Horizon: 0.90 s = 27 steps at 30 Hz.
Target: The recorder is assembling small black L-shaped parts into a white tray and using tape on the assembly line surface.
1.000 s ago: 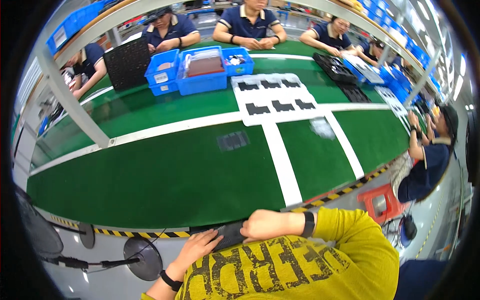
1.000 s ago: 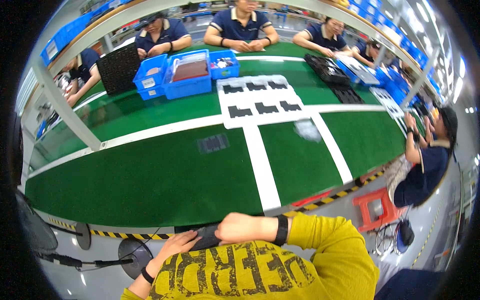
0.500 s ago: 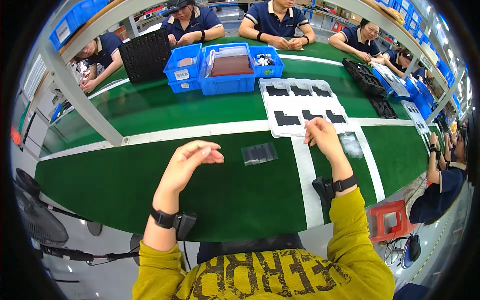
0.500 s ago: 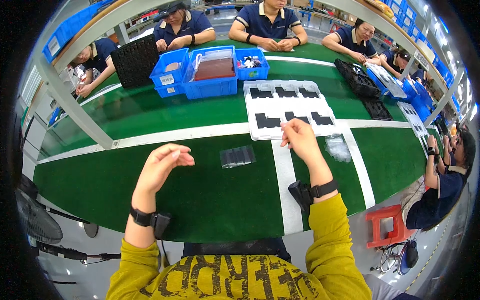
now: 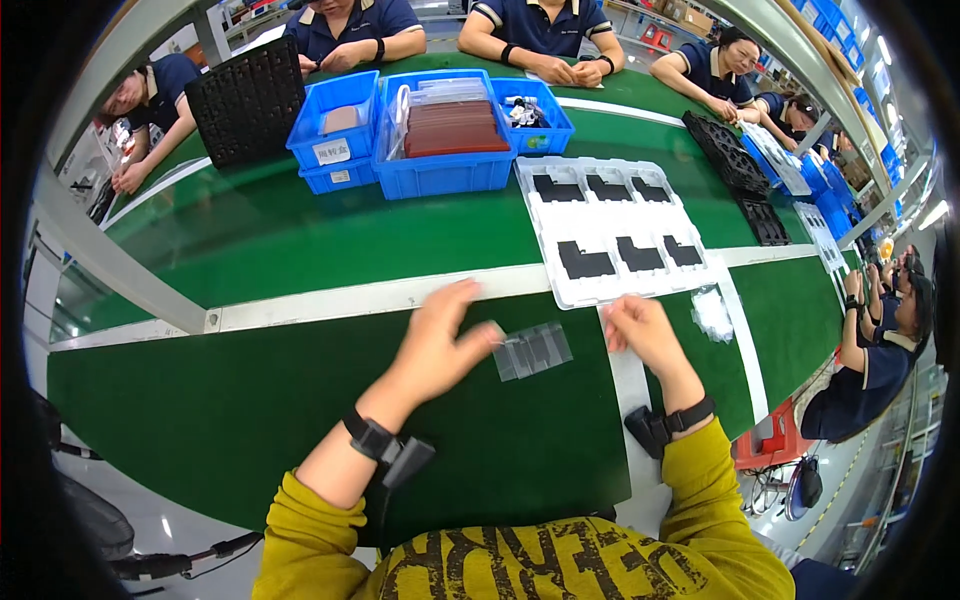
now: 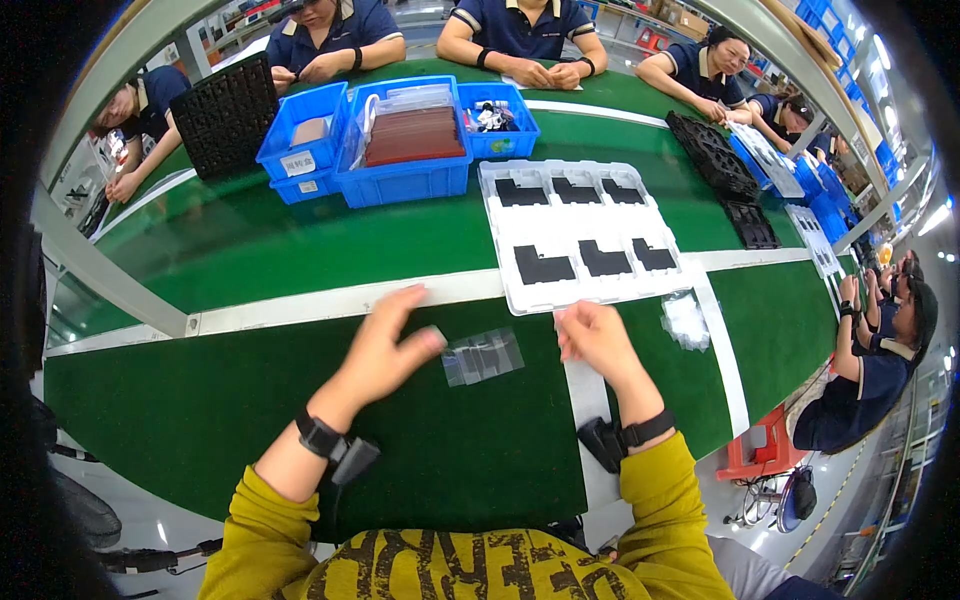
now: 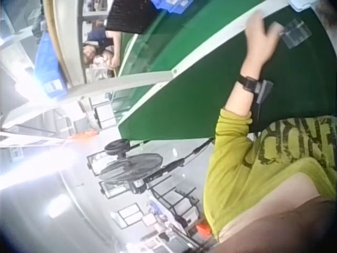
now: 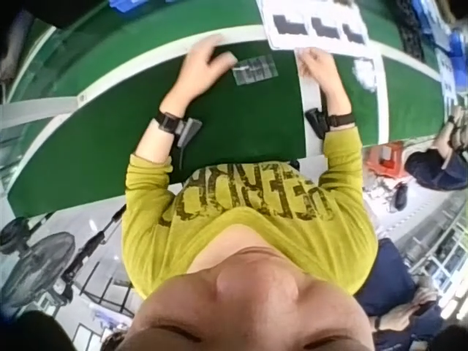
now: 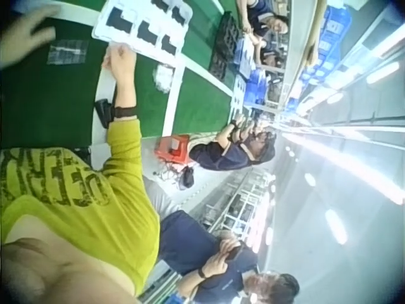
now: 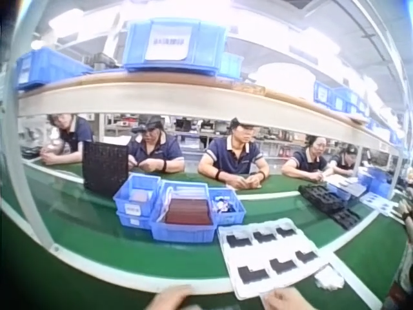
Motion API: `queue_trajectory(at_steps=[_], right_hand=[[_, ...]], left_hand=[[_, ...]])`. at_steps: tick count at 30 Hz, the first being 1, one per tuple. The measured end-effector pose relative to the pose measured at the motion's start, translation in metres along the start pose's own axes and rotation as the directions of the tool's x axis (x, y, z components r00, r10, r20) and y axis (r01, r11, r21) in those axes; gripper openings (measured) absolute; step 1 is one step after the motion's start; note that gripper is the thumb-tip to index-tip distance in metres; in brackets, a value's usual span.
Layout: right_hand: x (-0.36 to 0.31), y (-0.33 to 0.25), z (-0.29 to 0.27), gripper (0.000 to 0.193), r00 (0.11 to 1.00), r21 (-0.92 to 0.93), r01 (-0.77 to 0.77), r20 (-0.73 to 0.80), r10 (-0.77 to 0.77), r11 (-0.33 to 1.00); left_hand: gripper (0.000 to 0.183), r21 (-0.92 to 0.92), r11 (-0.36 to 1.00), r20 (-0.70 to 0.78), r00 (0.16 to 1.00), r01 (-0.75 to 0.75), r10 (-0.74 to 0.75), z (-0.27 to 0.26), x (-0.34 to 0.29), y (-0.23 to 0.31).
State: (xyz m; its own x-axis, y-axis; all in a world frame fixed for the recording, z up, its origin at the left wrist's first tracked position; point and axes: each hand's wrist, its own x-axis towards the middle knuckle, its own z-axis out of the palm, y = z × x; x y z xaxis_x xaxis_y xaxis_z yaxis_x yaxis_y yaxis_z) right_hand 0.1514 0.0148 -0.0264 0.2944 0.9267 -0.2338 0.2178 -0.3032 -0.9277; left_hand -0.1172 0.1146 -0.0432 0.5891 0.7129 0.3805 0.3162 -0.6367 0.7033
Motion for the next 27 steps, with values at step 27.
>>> queue_trajectory(at_steps=[27], right_hand=[[-0.069,0.003,-0.104,0.012,0.932,0.075,0.27,-0.272,-0.241,0.96]], left_hand=[[0.061,0.428,0.813,0.481,0.861,-0.395,0.165,-0.008,-0.071,0.069]])
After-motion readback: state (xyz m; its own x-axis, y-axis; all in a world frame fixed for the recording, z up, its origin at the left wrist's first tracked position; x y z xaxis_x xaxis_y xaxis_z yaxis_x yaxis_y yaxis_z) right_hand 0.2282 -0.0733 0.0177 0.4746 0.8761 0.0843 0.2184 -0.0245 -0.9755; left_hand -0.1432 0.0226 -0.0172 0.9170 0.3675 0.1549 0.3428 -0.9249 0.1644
